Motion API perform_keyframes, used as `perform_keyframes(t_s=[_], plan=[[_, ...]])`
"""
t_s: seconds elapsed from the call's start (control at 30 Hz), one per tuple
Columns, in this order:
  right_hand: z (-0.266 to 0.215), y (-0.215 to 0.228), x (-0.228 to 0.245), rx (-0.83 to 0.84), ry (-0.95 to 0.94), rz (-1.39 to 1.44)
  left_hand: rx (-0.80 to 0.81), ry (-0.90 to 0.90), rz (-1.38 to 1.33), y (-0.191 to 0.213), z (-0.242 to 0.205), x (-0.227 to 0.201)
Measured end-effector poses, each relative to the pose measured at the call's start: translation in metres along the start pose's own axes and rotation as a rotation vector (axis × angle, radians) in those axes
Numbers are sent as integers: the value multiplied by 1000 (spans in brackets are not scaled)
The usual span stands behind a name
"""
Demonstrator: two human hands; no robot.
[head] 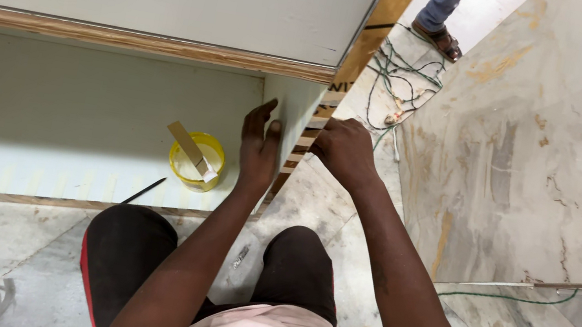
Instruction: The person applies masking tape along the edges of a white wooden furniture piece. They measure, cut, and smooth the tape to cover the edges, working methodically along the sides and corners.
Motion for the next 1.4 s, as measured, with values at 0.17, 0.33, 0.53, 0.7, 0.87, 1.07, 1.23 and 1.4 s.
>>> perform_keyframes(t_s=[0.17, 0.33, 0.53, 0.7, 0.87, 1.07, 1.23, 1.4], plan=[[-2, 20, 1, -84, 48, -30, 107, -257, 276, 21, -46, -48], [-6, 16, 2, -104, -7, -2, 44, -338, 443, 4, -52, -56], [3, 11, -2, -63, -2, 49, -131, -326, 497, -24, -50, -46], [6, 1, -10, 62, -91, 177, -203, -323, 474, -35, -45, -34], [-1, -41, -28, 33, -374, 768, -214, -288, 509, -38, -45, -27], [-22, -102, -33, -92, -1086, 1439, -225, -257, 576, -36, -40, -33], [-49, -94, 3, -152, -1072, 1556, 30, -168, 260, -5, -41, -31], [-49, -113, 44, -66, -904, 1668, 157, 171, -291, 9, -43, -5]])
Point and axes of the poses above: each hand's wrist, its own z-axis towards the middle knuckle, its own y-axis out of the back of the hand, x = y × z, the point moved 2 cm from there along z, towards the middle knuckle, and after that the axes turned 7 degrees about -z, right-handed, at the moved point
